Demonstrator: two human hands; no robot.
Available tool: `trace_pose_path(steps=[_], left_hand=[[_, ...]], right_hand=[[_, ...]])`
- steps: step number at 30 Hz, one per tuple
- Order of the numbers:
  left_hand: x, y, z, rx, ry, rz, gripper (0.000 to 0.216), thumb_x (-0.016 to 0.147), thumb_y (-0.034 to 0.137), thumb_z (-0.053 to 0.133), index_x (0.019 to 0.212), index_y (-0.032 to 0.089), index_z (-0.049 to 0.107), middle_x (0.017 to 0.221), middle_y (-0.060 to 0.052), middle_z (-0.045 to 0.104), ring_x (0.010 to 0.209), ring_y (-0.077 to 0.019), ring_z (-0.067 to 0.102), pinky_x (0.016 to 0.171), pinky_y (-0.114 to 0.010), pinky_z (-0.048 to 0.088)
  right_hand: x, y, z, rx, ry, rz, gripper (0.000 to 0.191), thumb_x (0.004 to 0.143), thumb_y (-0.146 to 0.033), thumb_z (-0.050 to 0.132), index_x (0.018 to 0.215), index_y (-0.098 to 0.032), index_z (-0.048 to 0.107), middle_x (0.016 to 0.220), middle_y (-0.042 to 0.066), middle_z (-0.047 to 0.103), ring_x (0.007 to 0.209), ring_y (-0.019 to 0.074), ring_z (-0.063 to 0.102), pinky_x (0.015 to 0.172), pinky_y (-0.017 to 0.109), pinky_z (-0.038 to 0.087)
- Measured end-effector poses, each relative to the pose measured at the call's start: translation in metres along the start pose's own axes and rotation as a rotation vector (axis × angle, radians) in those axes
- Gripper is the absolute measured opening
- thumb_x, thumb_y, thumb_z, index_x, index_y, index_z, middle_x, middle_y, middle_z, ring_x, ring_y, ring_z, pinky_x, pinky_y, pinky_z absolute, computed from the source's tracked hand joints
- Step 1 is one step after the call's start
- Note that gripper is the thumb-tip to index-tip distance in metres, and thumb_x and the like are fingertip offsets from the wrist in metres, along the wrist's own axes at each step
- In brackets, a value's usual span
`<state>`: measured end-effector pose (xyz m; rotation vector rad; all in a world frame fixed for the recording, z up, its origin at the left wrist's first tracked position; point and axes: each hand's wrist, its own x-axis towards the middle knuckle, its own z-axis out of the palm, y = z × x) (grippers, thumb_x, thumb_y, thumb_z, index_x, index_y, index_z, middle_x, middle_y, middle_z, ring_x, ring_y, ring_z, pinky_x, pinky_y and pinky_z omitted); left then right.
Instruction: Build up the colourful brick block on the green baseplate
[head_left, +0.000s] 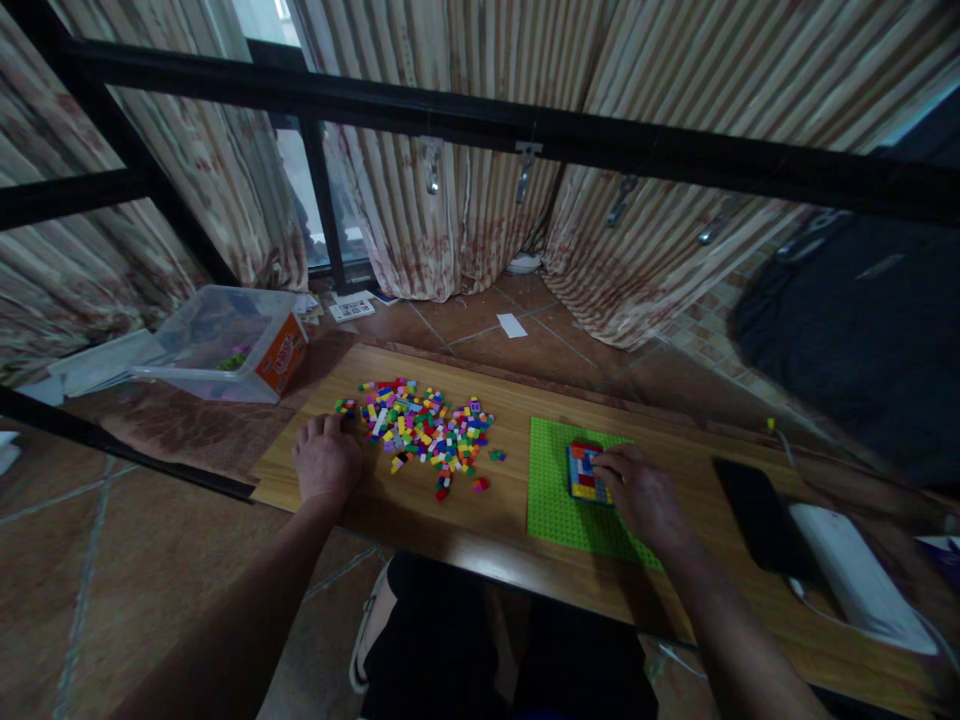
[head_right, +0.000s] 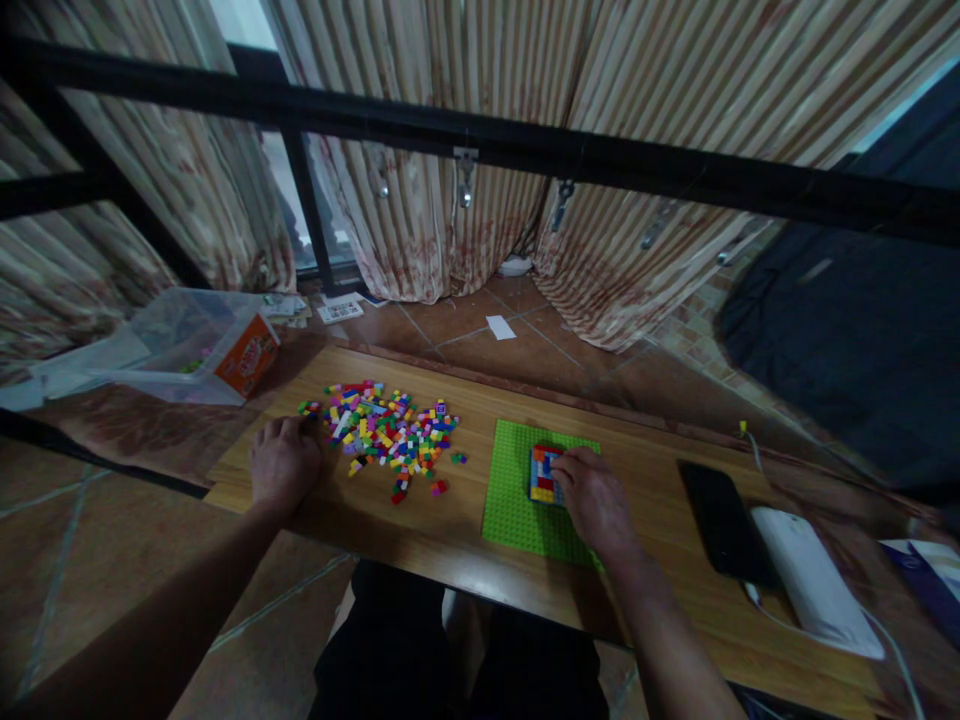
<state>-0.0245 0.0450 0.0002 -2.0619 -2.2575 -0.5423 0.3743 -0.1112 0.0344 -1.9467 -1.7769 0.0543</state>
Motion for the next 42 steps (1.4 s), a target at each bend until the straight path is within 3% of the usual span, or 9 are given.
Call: trace_pose_path(steps=[21, 42], left_hand=[[0.000, 0.002, -0.003, 0.012, -0.015, -0.001, 0.040, 0.087, 0.022, 0.039, 0.121, 0.013, 0.059, 0.121, -0.016, 0.059, 0.111, -0.0323, 0.051, 0.090, -0.042, 0.040], [-0.001, 0.005, -0.009, 0.005, -0.033, -0.019, 0.041, 0.087, 0.020, 0.039, 0.121, 0.012, 0.059, 0.121, -0.018, 0.058, 0.113, -0.0331, 0.050, 0.091, -0.044, 0.041]], right_hand=[[-0.018, 0.019, 0.020, 0.088, 0.145, -0.021, 0.029, 0.091, -0.043, 0.049, 0.089, -0.024, 0.071, 0.102, 0.008, 0.066, 0.096, 0.0245, 0.061, 0.091, 0.045, 0.049], [-0.011, 0.015, 0.025, 0.002, 0.152, -0.017, 0.026, 0.092, -0.039, 0.047, 0.089, -0.023, 0.068, 0.101, 0.009, 0.065, 0.097, 0.0258, 0.058, 0.091, 0.046, 0.047]])
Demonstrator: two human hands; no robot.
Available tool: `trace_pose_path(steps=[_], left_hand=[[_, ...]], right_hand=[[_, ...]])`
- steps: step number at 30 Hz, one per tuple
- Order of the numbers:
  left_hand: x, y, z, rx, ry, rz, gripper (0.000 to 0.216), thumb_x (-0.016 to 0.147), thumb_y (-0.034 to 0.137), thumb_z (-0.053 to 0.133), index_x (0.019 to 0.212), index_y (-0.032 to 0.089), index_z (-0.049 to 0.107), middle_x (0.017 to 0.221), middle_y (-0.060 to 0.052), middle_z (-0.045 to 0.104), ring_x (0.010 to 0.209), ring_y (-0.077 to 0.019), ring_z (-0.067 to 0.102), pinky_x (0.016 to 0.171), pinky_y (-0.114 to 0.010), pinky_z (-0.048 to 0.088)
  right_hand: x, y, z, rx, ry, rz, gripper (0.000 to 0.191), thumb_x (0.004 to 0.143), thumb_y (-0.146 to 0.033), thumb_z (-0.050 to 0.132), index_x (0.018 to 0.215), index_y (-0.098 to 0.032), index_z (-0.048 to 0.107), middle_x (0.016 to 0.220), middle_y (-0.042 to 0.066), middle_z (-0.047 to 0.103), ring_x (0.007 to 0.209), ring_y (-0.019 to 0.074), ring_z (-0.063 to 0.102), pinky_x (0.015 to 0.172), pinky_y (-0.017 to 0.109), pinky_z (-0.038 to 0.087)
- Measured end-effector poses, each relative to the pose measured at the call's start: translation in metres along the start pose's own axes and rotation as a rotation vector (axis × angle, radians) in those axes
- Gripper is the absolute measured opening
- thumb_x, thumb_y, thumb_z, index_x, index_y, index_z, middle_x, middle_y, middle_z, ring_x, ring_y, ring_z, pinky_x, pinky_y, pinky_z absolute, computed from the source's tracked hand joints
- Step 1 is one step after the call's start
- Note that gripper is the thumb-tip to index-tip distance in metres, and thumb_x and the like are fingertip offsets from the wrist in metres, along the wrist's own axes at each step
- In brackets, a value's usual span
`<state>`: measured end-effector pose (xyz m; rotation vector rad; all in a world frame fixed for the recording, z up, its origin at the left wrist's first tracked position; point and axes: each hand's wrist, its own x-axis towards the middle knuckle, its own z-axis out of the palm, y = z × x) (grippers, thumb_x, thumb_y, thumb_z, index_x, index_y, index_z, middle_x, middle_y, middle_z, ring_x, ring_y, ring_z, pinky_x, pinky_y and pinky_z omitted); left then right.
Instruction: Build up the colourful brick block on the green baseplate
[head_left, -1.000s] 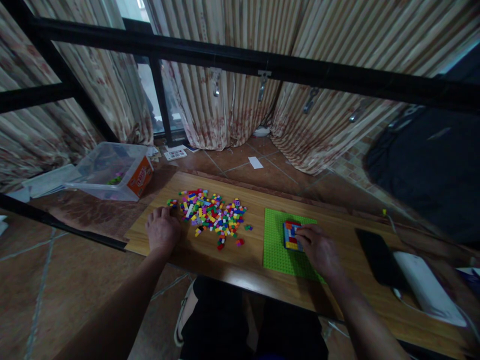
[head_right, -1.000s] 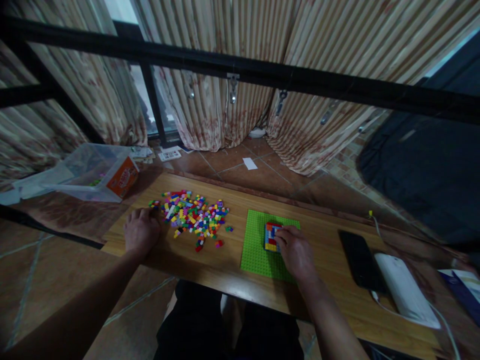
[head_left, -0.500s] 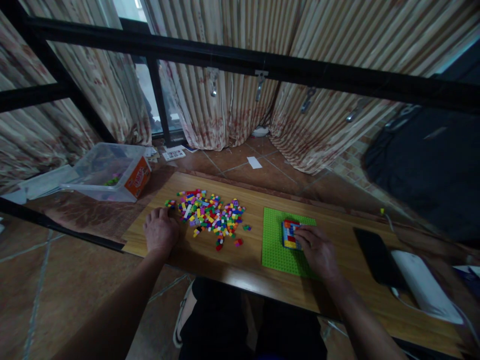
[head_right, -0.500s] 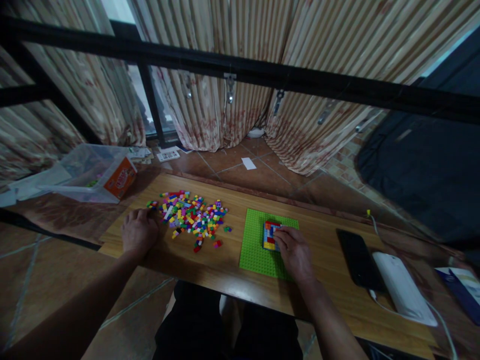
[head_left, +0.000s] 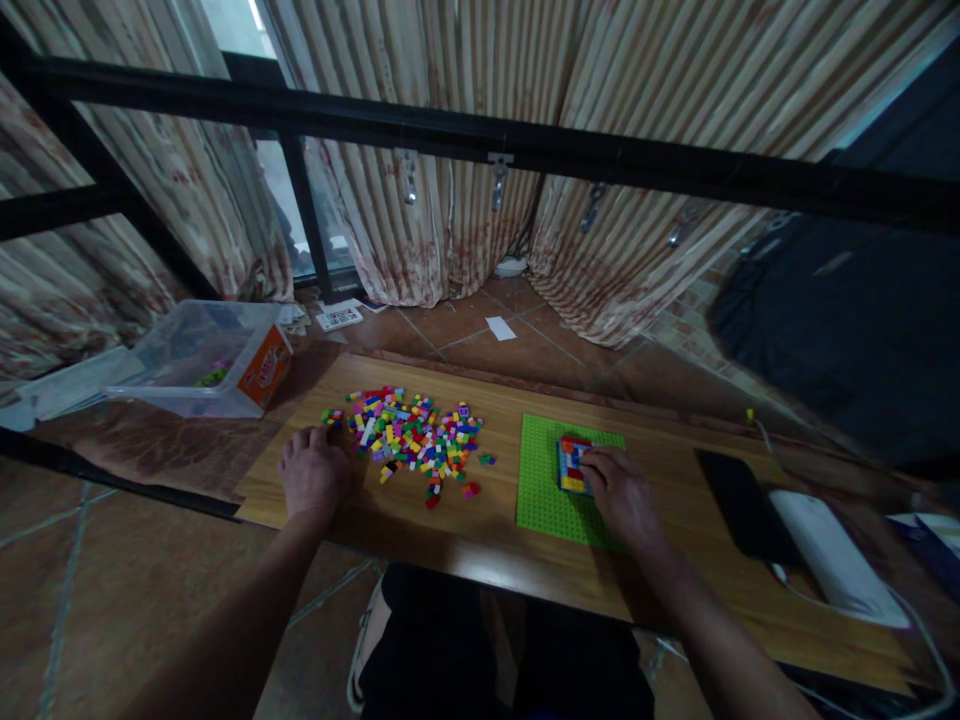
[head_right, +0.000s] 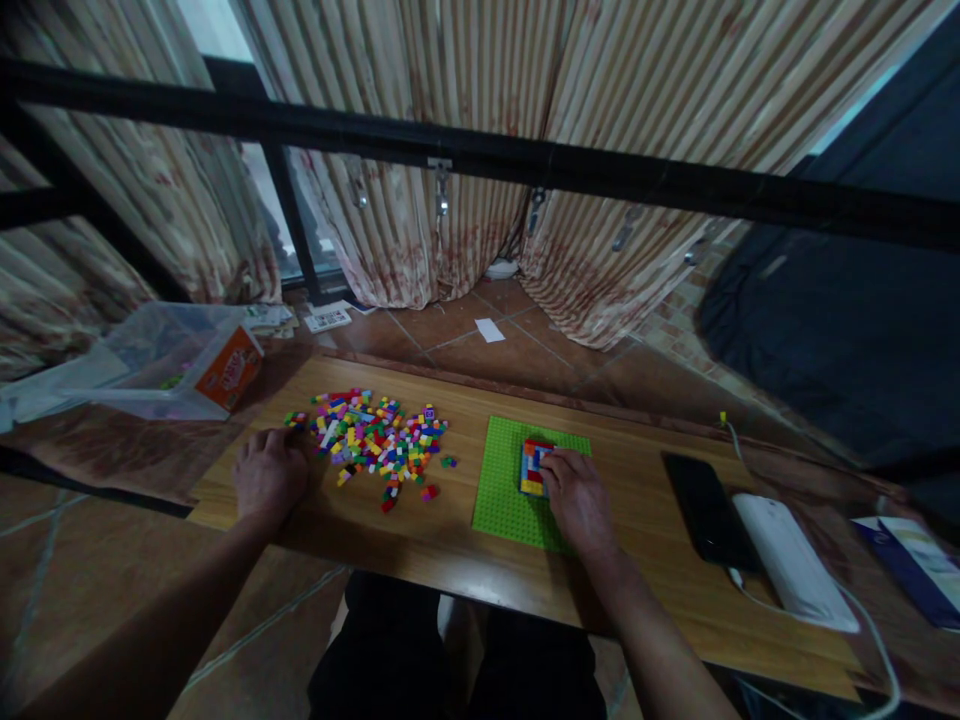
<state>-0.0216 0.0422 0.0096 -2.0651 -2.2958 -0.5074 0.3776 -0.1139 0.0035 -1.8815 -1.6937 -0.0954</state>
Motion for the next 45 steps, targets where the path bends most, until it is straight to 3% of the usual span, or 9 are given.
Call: trace_pose_path(steps=[5, 9, 14, 17, 22, 25, 28, 38, 45], left_hand=[[0.003, 0.000, 0.000, -0.024, 0.008, 0.010, 0.039, 0.087, 0.021, 0.039, 0.119, 0.013, 0.060, 0.120, -0.018, 0.059, 0.112, -0.0327, 0.051, 0.088, -0.043, 0.044], [0.006, -0.010, 0.001, -0.135, 0.035, 0.006, 0.036, 0.087, 0.023, 0.038, 0.112, 0.013, 0.062, 0.112, -0.016, 0.062, 0.110, -0.0312, 0.054, 0.093, -0.044, 0.044], [-0.007, 0.000, -0.025, -0.293, 0.302, 0.006, 0.034, 0.087, 0.024, 0.037, 0.114, 0.019, 0.058, 0.104, -0.012, 0.062, 0.108, -0.0280, 0.056, 0.095, -0.045, 0.046], [-0.031, 0.050, -0.041, -0.446, 0.345, 0.209, 0.031, 0.088, 0.030, 0.041, 0.113, 0.020, 0.056, 0.113, -0.011, 0.059, 0.114, -0.0282, 0.053, 0.098, -0.047, 0.046], [-0.082, 0.177, -0.024, -0.767, -0.201, 0.566, 0.030, 0.087, 0.028, 0.049, 0.116, 0.025, 0.057, 0.117, -0.008, 0.061, 0.116, -0.0234, 0.054, 0.104, -0.044, 0.043], [-0.100, 0.232, 0.004, -0.855, -0.361, 0.553, 0.035, 0.087, 0.025, 0.049, 0.121, 0.024, 0.058, 0.124, -0.009, 0.060, 0.120, -0.0222, 0.053, 0.106, -0.041, 0.042], [-0.105, 0.259, 0.025, -0.863, -0.476, 0.528, 0.036, 0.088, 0.025, 0.047, 0.123, 0.024, 0.058, 0.129, -0.008, 0.058, 0.124, -0.0206, 0.051, 0.109, -0.040, 0.038], [-0.110, 0.267, 0.039, -0.821, -0.455, 0.484, 0.035, 0.087, 0.023, 0.050, 0.121, 0.022, 0.060, 0.119, -0.007, 0.064, 0.115, -0.0200, 0.055, 0.105, -0.038, 0.041], [-0.122, 0.247, 0.037, -0.808, -0.383, 0.477, 0.036, 0.088, 0.021, 0.047, 0.121, 0.018, 0.060, 0.119, -0.009, 0.064, 0.114, -0.0201, 0.056, 0.104, -0.037, 0.042]], right_hand=[[-0.008, -0.006, -0.004, 0.097, 0.083, 0.058, 0.023, 0.092, -0.038, 0.046, 0.090, -0.023, 0.064, 0.104, 0.009, 0.064, 0.101, 0.0247, 0.058, 0.095, 0.045, 0.045], [-0.025, -0.002, -0.012, 0.177, 0.239, 0.218, 0.023, 0.091, -0.040, 0.048, 0.090, -0.022, 0.061, 0.100, 0.010, 0.063, 0.097, 0.0250, 0.060, 0.088, 0.044, 0.049], [-0.037, 0.009, -0.018, 0.246, 0.288, 0.331, 0.023, 0.089, -0.041, 0.050, 0.090, -0.021, 0.061, 0.098, 0.009, 0.064, 0.094, 0.0243, 0.060, 0.083, 0.040, 0.049], [-0.032, 0.015, -0.014, 0.306, 0.294, 0.360, 0.024, 0.089, -0.042, 0.049, 0.091, -0.021, 0.061, 0.095, 0.008, 0.064, 0.089, 0.0228, 0.061, 0.079, 0.038, 0.050], [-0.026, 0.026, 0.000, 0.378, 0.372, 0.421, 0.026, 0.088, -0.044, 0.049, 0.090, -0.020, 0.061, 0.093, 0.009, 0.063, 0.085, 0.0223, 0.061, 0.077, 0.037, 0.050], [-0.029, 0.032, 0.003, 0.430, 0.402, 0.441, 0.025, 0.088, -0.043, 0.049, 0.090, -0.020, 0.061, 0.094, 0.008, 0.064, 0.087, 0.0222, 0.061, 0.080, 0.038, 0.050], [-0.032, 0.032, 0.001, 0.482, 0.376, 0.453, 0.024, 0.089, -0.042, 0.049, 0.090, -0.021, 0.060, 0.096, 0.008, 0.064, 0.088, 0.0217, 0.061, 0.081, 0.037, 0.049], [-0.030, 0.022, -0.007, 0.478, 0.267, 0.407, 0.019, 0.090, -0.037, 0.048, 0.089, -0.021, 0.059, 0.095, 0.008, 0.063, 0.088, 0.0221, 0.060, 0.082, 0.037, 0.048], [-0.041, 0.007, -0.005, 0.502, 0.219, 0.382, 0.019, 0.091, -0.037, 0.048, 0.090, -0.022, 0.058, 0.097, 0.008, 0.062, 0.091, 0.0227, 0.060, 0.083, 0.038, 0.047]])
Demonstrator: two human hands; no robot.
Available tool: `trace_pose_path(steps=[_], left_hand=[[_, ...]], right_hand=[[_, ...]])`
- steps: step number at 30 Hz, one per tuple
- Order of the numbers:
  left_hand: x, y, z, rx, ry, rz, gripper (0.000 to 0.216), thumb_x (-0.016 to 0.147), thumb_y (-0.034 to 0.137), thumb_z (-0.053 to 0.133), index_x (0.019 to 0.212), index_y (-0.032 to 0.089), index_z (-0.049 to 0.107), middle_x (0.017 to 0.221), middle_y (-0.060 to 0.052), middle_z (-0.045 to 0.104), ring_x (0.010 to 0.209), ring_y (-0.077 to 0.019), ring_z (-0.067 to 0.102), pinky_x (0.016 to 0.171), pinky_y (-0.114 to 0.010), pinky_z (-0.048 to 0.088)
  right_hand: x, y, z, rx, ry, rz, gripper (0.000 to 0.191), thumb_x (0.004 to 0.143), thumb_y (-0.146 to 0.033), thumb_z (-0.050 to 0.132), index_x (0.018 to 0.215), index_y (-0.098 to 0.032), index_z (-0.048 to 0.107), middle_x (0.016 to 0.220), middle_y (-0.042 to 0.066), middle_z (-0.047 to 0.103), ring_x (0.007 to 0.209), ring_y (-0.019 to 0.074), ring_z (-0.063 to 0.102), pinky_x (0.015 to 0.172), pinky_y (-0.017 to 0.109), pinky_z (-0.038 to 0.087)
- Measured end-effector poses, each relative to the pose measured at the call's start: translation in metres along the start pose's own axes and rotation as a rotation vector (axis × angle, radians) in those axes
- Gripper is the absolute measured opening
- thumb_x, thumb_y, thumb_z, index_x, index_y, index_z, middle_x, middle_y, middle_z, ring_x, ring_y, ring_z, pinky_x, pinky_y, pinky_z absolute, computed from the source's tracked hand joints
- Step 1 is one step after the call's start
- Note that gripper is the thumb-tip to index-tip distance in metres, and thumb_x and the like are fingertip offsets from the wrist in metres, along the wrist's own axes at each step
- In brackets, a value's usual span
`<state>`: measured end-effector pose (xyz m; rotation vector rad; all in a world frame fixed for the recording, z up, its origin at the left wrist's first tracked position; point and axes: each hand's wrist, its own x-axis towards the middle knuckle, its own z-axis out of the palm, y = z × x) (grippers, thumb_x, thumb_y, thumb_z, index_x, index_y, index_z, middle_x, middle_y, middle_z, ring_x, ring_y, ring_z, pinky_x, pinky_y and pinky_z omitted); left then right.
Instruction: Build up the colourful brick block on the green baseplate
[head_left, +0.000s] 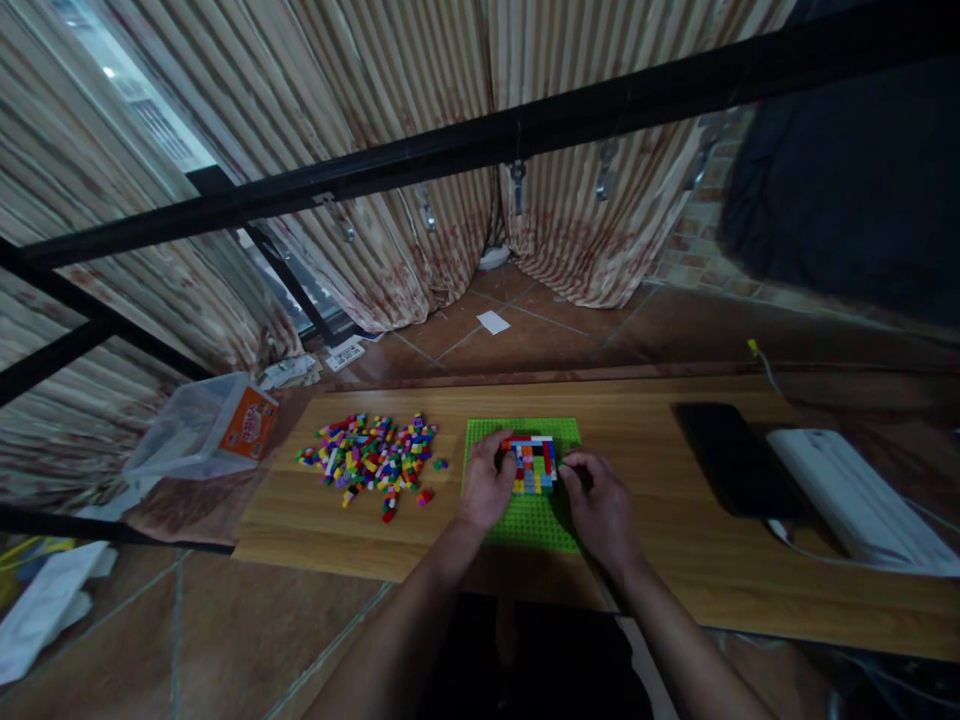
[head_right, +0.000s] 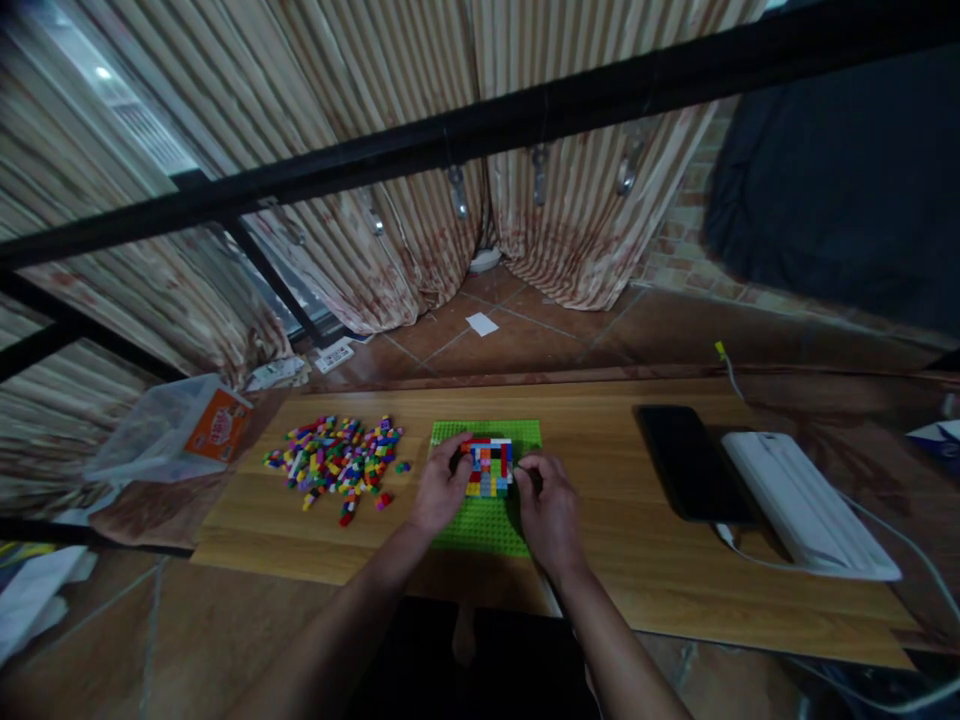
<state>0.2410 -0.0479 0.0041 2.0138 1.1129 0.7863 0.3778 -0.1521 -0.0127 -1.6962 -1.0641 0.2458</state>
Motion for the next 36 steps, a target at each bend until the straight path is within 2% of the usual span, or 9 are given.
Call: trace_pose_path(steps=[6, 12, 22, 29, 33, 36], left_hand=[[-0.015, 0.002, -0.007, 0.015, 0.033, -0.013, 0.037, 0.084, 0.020, 0.052, 0.121, 0.020, 0.060, 0.119, -0.007, 0.064, 0.113, -0.0201, 0.056, 0.103, -0.038, 0.043], [-0.012, 0.006, -0.001, -0.033, 0.109, -0.094, 0.039, 0.076, 0.015, 0.059, 0.115, 0.016, 0.063, 0.111, -0.009, 0.067, 0.107, -0.0205, 0.060, 0.098, -0.038, 0.046], [-0.009, 0.002, -0.001, -0.140, 0.063, -0.184, 0.038, 0.074, 0.019, 0.066, 0.111, 0.017, 0.065, 0.096, -0.005, 0.070, 0.086, -0.0154, 0.065, 0.086, -0.031, 0.052], [-0.013, 0.004, -0.002, -0.041, 0.088, -0.093, 0.038, 0.075, 0.020, 0.066, 0.113, 0.017, 0.064, 0.105, -0.007, 0.069, 0.098, -0.0186, 0.063, 0.094, -0.037, 0.049], [-0.019, 0.002, -0.010, 0.011, 0.061, 0.037, 0.039, 0.082, 0.024, 0.060, 0.120, 0.020, 0.060, 0.117, -0.008, 0.065, 0.111, -0.0214, 0.059, 0.101, -0.043, 0.046], [-0.021, -0.007, -0.013, -0.006, 0.019, 0.082, 0.047, 0.082, 0.021, 0.057, 0.129, 0.021, 0.053, 0.127, -0.009, 0.061, 0.120, -0.0222, 0.054, 0.105, -0.045, 0.044]], right_hand=[[-0.008, -0.004, 0.004, 0.013, -0.022, -0.019, 0.018, 0.090, -0.036, 0.048, 0.090, -0.021, 0.058, 0.096, 0.007, 0.061, 0.092, 0.0225, 0.059, 0.084, 0.038, 0.046], [-0.007, -0.003, 0.003, 0.019, -0.028, -0.015, 0.017, 0.090, -0.035, 0.048, 0.090, -0.021, 0.058, 0.094, 0.007, 0.062, 0.089, 0.0220, 0.059, 0.083, 0.038, 0.047], [-0.008, -0.005, 0.004, 0.012, -0.037, 0.003, 0.017, 0.090, -0.034, 0.048, 0.089, -0.020, 0.058, 0.095, 0.008, 0.062, 0.090, 0.0221, 0.059, 0.083, 0.036, 0.046], [-0.007, -0.005, 0.003, 0.038, -0.034, -0.003, 0.020, 0.089, -0.037, 0.048, 0.090, -0.020, 0.059, 0.092, 0.008, 0.062, 0.088, 0.0225, 0.059, 0.083, 0.038, 0.046], [-0.003, 0.003, 0.001, 0.139, -0.037, 0.013, 0.022, 0.087, -0.039, 0.051, 0.088, -0.020, 0.062, 0.091, 0.007, 0.064, 0.087, 0.0223, 0.060, 0.084, 0.039, 0.046], [0.000, 0.004, 0.000, 0.182, -0.054, 0.025, 0.023, 0.084, -0.042, 0.055, 0.086, -0.020, 0.064, 0.091, 0.006, 0.065, 0.087, 0.0221, 0.061, 0.084, 0.039, 0.047]])
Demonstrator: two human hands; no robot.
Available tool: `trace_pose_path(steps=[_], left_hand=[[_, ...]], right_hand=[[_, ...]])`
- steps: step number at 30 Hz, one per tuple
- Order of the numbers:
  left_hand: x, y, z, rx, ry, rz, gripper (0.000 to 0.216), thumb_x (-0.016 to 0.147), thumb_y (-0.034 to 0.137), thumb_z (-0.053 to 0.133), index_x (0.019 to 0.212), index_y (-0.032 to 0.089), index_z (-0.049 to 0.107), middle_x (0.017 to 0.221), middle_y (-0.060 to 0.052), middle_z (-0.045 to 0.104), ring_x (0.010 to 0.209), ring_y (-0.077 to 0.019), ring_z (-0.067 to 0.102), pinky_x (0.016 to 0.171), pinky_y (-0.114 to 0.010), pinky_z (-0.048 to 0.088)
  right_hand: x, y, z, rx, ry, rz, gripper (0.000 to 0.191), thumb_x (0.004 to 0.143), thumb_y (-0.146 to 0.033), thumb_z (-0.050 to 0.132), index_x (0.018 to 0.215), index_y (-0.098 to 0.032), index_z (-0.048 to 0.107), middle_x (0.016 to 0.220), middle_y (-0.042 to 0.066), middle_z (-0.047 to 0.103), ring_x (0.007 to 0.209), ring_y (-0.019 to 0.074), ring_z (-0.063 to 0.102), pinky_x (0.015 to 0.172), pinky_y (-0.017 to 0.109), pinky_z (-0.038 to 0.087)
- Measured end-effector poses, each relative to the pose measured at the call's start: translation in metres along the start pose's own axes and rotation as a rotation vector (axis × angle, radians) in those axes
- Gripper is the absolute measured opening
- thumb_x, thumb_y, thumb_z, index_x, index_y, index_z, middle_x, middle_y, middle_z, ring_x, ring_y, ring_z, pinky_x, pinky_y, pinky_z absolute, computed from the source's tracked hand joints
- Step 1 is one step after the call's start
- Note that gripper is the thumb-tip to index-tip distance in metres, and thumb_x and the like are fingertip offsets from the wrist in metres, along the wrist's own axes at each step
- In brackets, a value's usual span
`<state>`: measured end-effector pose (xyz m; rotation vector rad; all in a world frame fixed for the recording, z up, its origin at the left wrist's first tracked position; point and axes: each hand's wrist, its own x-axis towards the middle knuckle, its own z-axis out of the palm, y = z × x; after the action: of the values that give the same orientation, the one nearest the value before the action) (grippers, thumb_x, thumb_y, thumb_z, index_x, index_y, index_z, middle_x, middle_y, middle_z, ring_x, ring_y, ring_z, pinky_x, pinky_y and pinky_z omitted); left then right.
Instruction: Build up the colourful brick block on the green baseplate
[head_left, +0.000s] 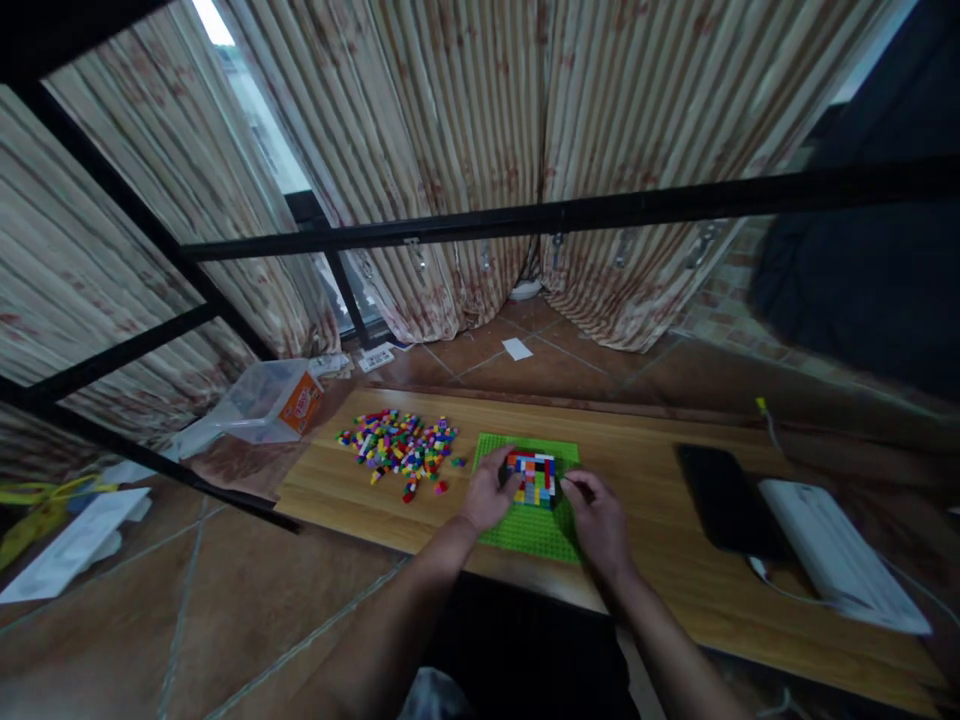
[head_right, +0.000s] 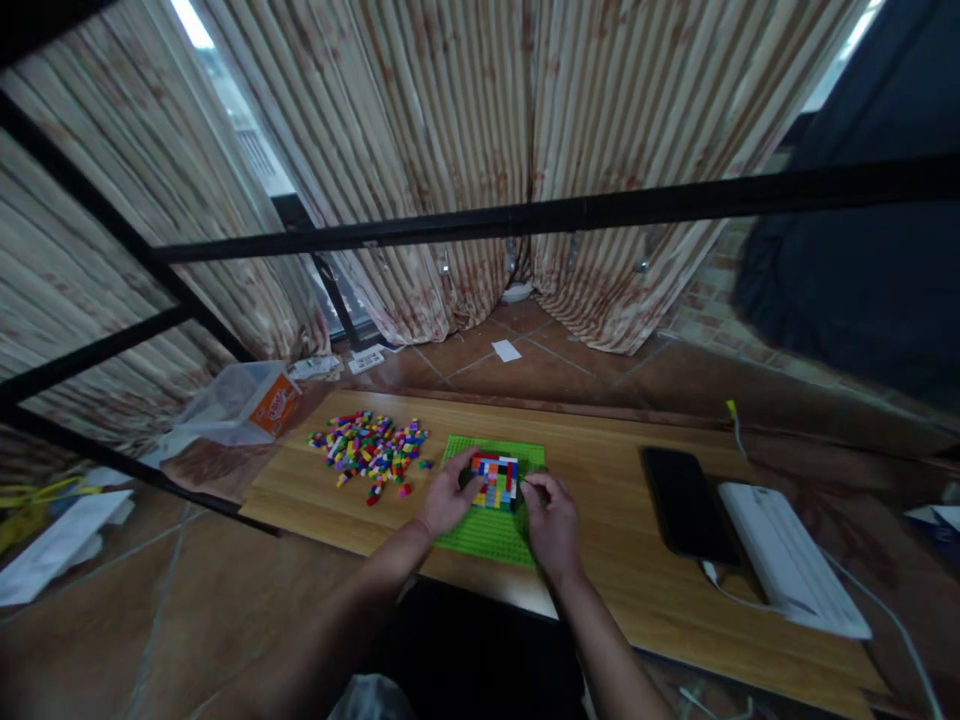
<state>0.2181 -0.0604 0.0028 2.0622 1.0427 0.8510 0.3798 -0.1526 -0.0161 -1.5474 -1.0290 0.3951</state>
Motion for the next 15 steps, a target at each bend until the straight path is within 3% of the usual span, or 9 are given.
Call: trace_pose_path(steps=[9, 15], left_hand=[[0.000, -0.010, 0.002, -0.135, -0.028, 0.049, 0.056, 0.077, 0.010, 0.052, 0.132, 0.018, 0.050, 0.134, -0.010, 0.057, 0.127, -0.0232, 0.049, 0.110, -0.044, 0.038], [-0.001, -0.013, 0.005, -0.160, -0.025, 0.079, 0.056, 0.077, 0.009, 0.052, 0.132, 0.018, 0.049, 0.132, -0.010, 0.057, 0.126, -0.0231, 0.049, 0.109, -0.045, 0.040]], right_hand=[[0.010, -0.039, 0.023, -0.204, -0.148, -0.197, 0.021, 0.086, -0.039, 0.055, 0.085, -0.022, 0.068, 0.104, 0.008, 0.061, 0.097, 0.0231, 0.059, 0.091, 0.042, 0.046], [0.018, -0.036, 0.027, -0.372, -0.206, -0.244, 0.021, 0.086, -0.037, 0.055, 0.084, -0.022, 0.068, 0.104, 0.009, 0.061, 0.096, 0.0233, 0.059, 0.090, 0.043, 0.047]])
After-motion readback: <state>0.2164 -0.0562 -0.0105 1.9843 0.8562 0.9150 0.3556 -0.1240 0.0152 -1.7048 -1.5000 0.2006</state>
